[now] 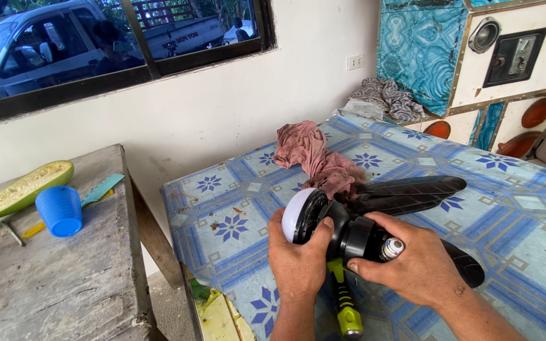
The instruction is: The person uses a screwdriver to remove screws from a ceiling fan light fixture, opens the housing to access the internal circuit board, and manipulates the components. The person then reassembles the fixture by closing the housing and tightening the screws.
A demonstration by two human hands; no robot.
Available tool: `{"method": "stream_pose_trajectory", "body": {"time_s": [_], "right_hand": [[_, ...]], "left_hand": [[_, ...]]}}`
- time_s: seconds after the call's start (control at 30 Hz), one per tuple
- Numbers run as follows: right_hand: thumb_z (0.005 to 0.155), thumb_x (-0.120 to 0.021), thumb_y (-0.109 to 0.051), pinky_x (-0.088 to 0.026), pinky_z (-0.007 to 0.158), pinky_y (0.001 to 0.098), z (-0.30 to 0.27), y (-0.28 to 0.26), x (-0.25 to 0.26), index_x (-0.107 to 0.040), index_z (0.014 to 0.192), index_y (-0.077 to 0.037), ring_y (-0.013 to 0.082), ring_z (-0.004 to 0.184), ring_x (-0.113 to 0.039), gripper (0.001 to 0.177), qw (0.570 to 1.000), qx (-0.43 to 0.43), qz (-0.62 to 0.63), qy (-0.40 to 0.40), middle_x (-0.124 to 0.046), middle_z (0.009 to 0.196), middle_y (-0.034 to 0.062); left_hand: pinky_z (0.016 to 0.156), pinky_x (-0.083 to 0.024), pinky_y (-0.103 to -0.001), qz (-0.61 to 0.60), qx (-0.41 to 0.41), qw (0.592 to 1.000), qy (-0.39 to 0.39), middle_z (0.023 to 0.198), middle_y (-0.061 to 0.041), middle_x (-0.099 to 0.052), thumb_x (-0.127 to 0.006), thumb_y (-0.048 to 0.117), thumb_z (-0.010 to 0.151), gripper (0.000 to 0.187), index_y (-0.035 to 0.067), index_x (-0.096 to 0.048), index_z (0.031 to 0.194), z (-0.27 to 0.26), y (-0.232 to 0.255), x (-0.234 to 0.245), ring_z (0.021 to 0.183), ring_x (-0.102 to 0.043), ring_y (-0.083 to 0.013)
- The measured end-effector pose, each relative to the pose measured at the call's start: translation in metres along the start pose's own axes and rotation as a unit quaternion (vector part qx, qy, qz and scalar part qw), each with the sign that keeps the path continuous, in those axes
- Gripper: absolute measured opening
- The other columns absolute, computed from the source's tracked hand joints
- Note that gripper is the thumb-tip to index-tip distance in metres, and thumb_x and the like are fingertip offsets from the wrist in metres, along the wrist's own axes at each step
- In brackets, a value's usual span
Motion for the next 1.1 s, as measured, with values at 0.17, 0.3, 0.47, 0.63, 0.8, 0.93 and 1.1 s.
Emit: {"method": "stream_pose_trajectory", "body": {"time_s": [0.17, 0.3, 0.47, 0.63, 0.8, 0.93, 1.1], "right_hand": [[0.054, -0.099, -0.038, -0.055, 0.096, 0.0366, 0.002, 0.01, -0.001, -0.064, 0.14, -0.022, 0.0223, 0.11, -0.075, 0.095, 0.993, 0.062, 0.094, 0.036, -0.077, 0.117, 0.0081], [0.054, -0.098, -0.024, -0.055, 0.094, 0.0343, 0.009, 0.027, 0.001, -0.065, 0.14, -0.019, 0.0215, 0.107, -0.074, 0.092, 0.975, 0.097, 0.2, 0.017, -0.074, 0.114, 0.0083], [0.062, -0.091, -0.01, -0.062, 0.077, 0.0392, 0.015, 0.052, 0.001, -0.062, 0.143, -0.013, 0.0276, 0.089, -0.076, 0.086, 0.937, 0.08, 0.333, -0.065, -0.081, 0.111, 0.0156], [0.063, -0.09, -0.018, -0.06, 0.076, 0.037, 0.03, 0.075, -0.016, -0.055, 0.146, -0.009, 0.021, 0.093, -0.071, 0.09, 0.896, 0.077, 0.416, -0.133, -0.073, 0.111, 0.0123], [0.072, -0.09, -0.033, -0.061, 0.071, 0.0461, 0.038, 0.08, -0.02, -0.051, 0.151, -0.001, 0.032, 0.099, -0.073, 0.094, 0.815, 0.074, 0.542, -0.194, -0.074, 0.117, 0.0235], [0.059, -0.087, -0.037, -0.06, 0.086, 0.0385, 0.033, 0.072, -0.017, -0.058, 0.14, 0.004, 0.0247, 0.102, -0.073, 0.095, 0.856, 0.057, 0.489, -0.156, -0.076, 0.116, 0.0179], [0.059, -0.084, -0.035, -0.06, 0.085, 0.0366, 0.024, 0.055, -0.009, -0.064, 0.136, 0.004, 0.0237, 0.097, -0.074, 0.088, 0.862, 0.069, 0.481, -0.142, -0.079, 0.111, 0.0166]], "left_hand": [[0.084, -0.059, -0.034, -0.059, 0.001, 0.998, -0.029, 0.112, -0.015, -0.072, -0.084, 0.03, 0.069, 0.076, 0.005, -0.054, 0.134, 0.005, -0.009, 0.003, 0.097, -0.072, -0.0229], [0.087, -0.057, -0.033, -0.14, 0.076, 0.98, -0.118, 0.12, -0.015, -0.07, -0.083, 0.036, 0.071, 0.082, 0.007, -0.053, 0.141, 0.011, -0.012, 0.008, 0.104, -0.07, -0.0229], [0.085, -0.056, -0.037, -0.246, 0.156, 0.923, -0.251, 0.122, -0.011, -0.07, -0.079, 0.034, 0.065, 0.091, 0.011, -0.048, 0.147, 0.013, -0.004, 0.026, 0.105, -0.068, -0.0237], [0.091, -0.056, -0.036, -0.199, 0.063, 0.954, -0.216, 0.119, -0.017, -0.071, -0.081, 0.02, 0.062, 0.093, 0.004, -0.047, 0.147, 0.009, 0.011, 0.03, 0.104, -0.069, -0.0268], [0.094, -0.056, -0.034, -0.159, -0.019, 0.963, -0.218, 0.121, -0.017, -0.071, -0.081, 0.018, 0.061, 0.093, 0.002, -0.049, 0.147, 0.001, 0.027, 0.033, 0.107, -0.071, -0.0252], [0.092, -0.057, -0.035, -0.174, 0.012, 0.959, -0.225, 0.119, -0.018, -0.072, -0.078, 0.018, 0.059, 0.095, 0.003, -0.048, 0.148, 0.0, 0.026, 0.032, 0.103, -0.072, -0.0268], [0.09, -0.057, -0.036, -0.196, 0.016, 0.953, -0.231, 0.117, -0.019, -0.073, -0.079, 0.019, 0.058, 0.095, 0.0, -0.052, 0.146, 0.005, 0.026, 0.027, 0.101, -0.072, -0.0272]]}}
Point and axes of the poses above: each hand's wrist, its own z-axis towards the middle knuckle, its own x-axis out of the back of the hand, y = z × x, the point moved 2 cm from there along z, towards the middle knuckle
